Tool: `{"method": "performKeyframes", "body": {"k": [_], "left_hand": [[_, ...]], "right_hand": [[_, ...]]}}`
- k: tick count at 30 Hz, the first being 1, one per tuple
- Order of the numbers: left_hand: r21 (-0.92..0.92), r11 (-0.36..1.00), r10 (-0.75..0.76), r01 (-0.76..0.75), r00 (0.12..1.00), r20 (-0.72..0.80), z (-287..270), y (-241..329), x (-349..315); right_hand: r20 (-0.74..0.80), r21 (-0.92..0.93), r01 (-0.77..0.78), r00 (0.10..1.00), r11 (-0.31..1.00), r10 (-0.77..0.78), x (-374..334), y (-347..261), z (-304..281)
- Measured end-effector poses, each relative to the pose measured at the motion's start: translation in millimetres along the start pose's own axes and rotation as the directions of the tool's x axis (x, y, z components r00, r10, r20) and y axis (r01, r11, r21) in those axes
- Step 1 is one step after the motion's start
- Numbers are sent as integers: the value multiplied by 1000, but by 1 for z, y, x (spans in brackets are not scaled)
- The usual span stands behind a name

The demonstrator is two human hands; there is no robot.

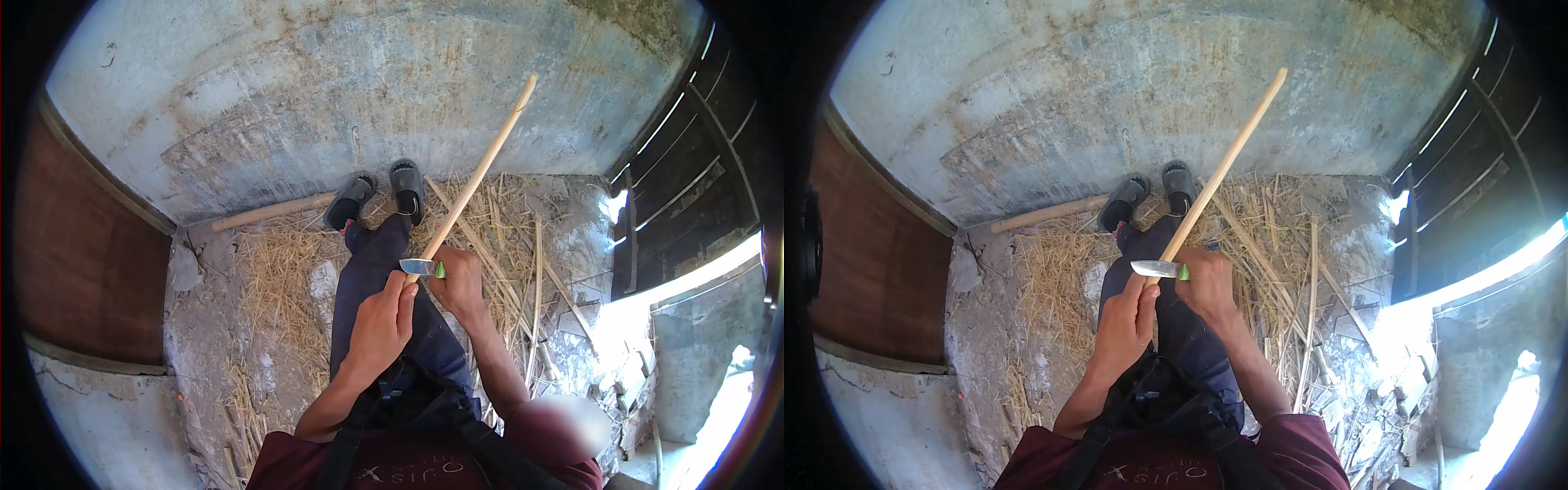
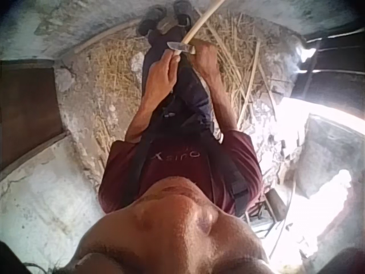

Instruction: The person whittles a long wooden rod by hand using a small knife, shaving off thin strips of wood while sitting on the ground.

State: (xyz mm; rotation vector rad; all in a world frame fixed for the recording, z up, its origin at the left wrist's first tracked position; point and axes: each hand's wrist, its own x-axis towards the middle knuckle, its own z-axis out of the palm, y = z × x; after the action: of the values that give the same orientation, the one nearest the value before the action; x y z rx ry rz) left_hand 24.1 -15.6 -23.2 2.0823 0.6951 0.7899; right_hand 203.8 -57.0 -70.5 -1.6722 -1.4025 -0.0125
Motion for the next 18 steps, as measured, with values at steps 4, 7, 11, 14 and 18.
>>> {"method": "performKeyframes", "body": {"k": [4,7,11,14,18], "left_hand": [[28,1000,0,1,1000,-26,11,-14,3],[81,989,-125,123,992,20,19,-33,6],[67,973,-226,222,973,57,46,-85,16],[56,972,-233,230,969,78,81,-136,21],[138,956,-274,258,954,120,121,-174,16]], "right_hand": [[57,-26,-20,998,999,21,-2,13,14],[99,-28,-79,992,996,81,-3,32,34],[120,-111,-134,982,985,147,-17,78,72],[67,-168,-216,971,962,230,-43,124,107],[172,-224,-382,890,897,422,-69,153,122]]}}
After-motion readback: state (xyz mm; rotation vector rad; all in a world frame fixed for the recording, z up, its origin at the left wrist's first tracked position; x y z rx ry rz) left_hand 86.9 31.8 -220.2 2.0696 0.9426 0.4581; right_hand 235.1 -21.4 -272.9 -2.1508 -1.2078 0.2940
